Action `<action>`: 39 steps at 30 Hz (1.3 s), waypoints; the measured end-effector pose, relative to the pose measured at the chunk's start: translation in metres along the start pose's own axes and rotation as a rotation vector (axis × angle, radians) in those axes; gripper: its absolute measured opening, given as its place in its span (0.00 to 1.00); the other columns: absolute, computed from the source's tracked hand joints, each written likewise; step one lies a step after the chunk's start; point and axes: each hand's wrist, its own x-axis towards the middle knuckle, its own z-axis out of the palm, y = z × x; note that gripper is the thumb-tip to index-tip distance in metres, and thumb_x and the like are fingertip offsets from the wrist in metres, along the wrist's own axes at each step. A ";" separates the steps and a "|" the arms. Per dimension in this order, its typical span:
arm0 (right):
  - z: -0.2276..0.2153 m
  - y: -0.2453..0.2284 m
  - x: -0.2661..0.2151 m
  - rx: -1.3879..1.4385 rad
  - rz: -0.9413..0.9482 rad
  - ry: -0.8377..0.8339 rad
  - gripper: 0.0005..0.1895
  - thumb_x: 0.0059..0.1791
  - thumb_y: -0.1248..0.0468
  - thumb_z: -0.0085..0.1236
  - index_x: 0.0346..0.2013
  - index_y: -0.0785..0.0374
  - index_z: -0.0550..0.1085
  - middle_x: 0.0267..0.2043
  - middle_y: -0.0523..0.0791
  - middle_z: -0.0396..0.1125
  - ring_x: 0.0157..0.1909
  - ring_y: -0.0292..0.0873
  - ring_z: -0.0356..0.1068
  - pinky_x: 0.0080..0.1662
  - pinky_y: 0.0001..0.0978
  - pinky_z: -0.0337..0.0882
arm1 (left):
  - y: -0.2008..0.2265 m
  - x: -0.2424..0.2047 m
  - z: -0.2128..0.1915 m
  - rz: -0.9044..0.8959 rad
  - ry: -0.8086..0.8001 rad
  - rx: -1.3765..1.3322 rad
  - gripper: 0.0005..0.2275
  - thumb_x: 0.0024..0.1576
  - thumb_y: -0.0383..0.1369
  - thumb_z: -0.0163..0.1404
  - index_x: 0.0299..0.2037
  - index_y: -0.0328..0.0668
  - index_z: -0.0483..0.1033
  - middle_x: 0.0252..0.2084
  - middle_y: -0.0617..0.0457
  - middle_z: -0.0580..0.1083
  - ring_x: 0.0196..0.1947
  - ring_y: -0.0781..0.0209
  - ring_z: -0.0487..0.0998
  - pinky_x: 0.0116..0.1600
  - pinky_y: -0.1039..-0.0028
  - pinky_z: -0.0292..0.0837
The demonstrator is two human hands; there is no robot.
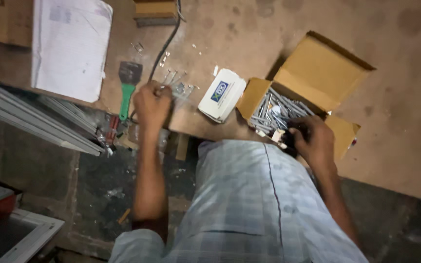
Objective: The person repeatedly picks screws from a cardboard box and places them on the workbench. The person handles the screws one at a time, transferring them from the box to the table surface.
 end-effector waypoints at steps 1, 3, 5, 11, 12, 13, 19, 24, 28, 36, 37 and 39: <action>0.004 0.003 0.003 -0.044 -0.036 -0.017 0.13 0.45 0.67 0.64 0.44 0.61 0.80 0.42 0.52 0.72 0.42 0.55 0.72 0.43 0.44 0.72 | -0.011 0.005 -0.002 0.061 0.011 0.119 0.09 0.53 0.32 0.54 0.31 0.31 0.81 0.28 0.36 0.78 0.30 0.41 0.80 0.37 0.55 0.73; 0.012 0.010 0.013 -0.130 -0.121 -0.054 0.15 0.43 0.67 0.66 0.44 0.60 0.80 0.45 0.52 0.72 0.47 0.58 0.71 0.47 0.49 0.71 | -0.031 0.015 0.005 0.104 0.008 0.283 0.11 0.53 0.34 0.55 0.30 0.29 0.80 0.29 0.32 0.77 0.32 0.33 0.79 0.40 0.50 0.73; 0.018 0.016 0.025 -0.215 -0.079 -0.099 0.20 0.38 0.68 0.66 0.45 0.60 0.79 0.47 0.52 0.71 0.50 0.59 0.71 0.48 0.51 0.71 | -0.047 0.028 0.013 0.068 -0.021 0.382 0.11 0.52 0.34 0.54 0.30 0.30 0.80 0.30 0.31 0.76 0.33 0.31 0.79 0.41 0.48 0.73; 0.038 0.027 0.038 -0.346 -0.013 -0.150 0.26 0.35 0.68 0.66 0.49 0.59 0.79 0.50 0.53 0.68 0.49 0.60 0.70 0.47 0.52 0.72 | -0.058 0.047 0.047 0.007 -0.158 0.534 0.10 0.51 0.36 0.56 0.33 0.35 0.81 0.35 0.32 0.77 0.36 0.30 0.79 0.42 0.47 0.75; 0.040 0.028 0.039 -0.353 0.003 -0.153 0.26 0.35 0.68 0.66 0.49 0.58 0.79 0.51 0.53 0.68 0.49 0.61 0.70 0.47 0.52 0.72 | -0.056 0.048 0.051 -0.013 -0.169 0.510 0.10 0.51 0.36 0.57 0.34 0.36 0.81 0.36 0.33 0.78 0.37 0.31 0.79 0.43 0.47 0.75; 0.039 0.029 0.038 -0.339 -0.006 -0.139 0.24 0.37 0.67 0.67 0.48 0.58 0.79 0.51 0.52 0.68 0.49 0.60 0.70 0.47 0.53 0.72 | -0.054 0.049 0.053 -0.034 -0.180 0.486 0.11 0.50 0.37 0.58 0.35 0.36 0.81 0.37 0.34 0.78 0.38 0.31 0.79 0.43 0.47 0.75; 0.042 0.032 0.034 -0.397 -0.019 -0.117 0.21 0.37 0.65 0.69 0.45 0.59 0.79 0.51 0.51 0.70 0.50 0.60 0.71 0.46 0.52 0.73 | -0.049 0.045 0.060 -0.023 -0.141 0.424 0.11 0.51 0.37 0.61 0.37 0.38 0.80 0.38 0.37 0.79 0.40 0.35 0.80 0.45 0.50 0.74; 0.039 0.028 0.030 -0.372 -0.028 -0.080 0.15 0.39 0.65 0.66 0.41 0.57 0.81 0.47 0.49 0.73 0.49 0.56 0.73 0.46 0.51 0.73 | -0.038 0.034 0.052 0.003 0.008 0.339 0.09 0.52 0.35 0.62 0.35 0.38 0.79 0.34 0.41 0.78 0.37 0.40 0.80 0.42 0.53 0.74; 0.027 0.025 0.028 -0.271 -0.039 0.007 0.10 0.44 0.64 0.65 0.41 0.58 0.83 0.40 0.53 0.73 0.41 0.57 0.73 0.43 0.49 0.72 | -0.011 0.012 0.044 0.049 0.115 0.099 0.03 0.55 0.27 0.57 0.38 0.41 0.80 0.35 0.45 0.78 0.35 0.48 0.81 0.40 0.61 0.75; -0.030 0.013 0.022 0.190 0.011 0.207 0.08 0.55 0.68 0.66 0.45 0.70 0.81 0.33 0.49 0.75 0.34 0.38 0.73 0.41 0.28 0.71 | 0.071 -0.042 0.093 0.742 -0.246 -0.099 0.08 0.57 0.27 0.54 0.46 0.39 0.77 0.47 0.48 0.76 0.49 0.49 0.78 0.52 0.61 0.77; -0.035 0.009 0.020 0.280 0.051 0.204 0.07 0.54 0.69 0.65 0.45 0.71 0.81 0.33 0.48 0.74 0.34 0.38 0.73 0.41 0.28 0.72 | 0.084 -0.047 0.107 0.741 -0.371 -0.085 0.07 0.52 0.27 0.54 0.40 0.40 0.78 0.42 0.47 0.76 0.46 0.47 0.76 0.46 0.59 0.76; -0.041 0.000 0.018 0.461 0.126 0.197 0.07 0.53 0.71 0.64 0.44 0.73 0.81 0.33 0.47 0.74 0.34 0.38 0.73 0.40 0.26 0.72 | 0.106 -0.059 0.132 0.763 -0.483 -0.011 0.06 0.47 0.26 0.53 0.34 0.40 0.78 0.37 0.47 0.75 0.43 0.45 0.75 0.40 0.58 0.74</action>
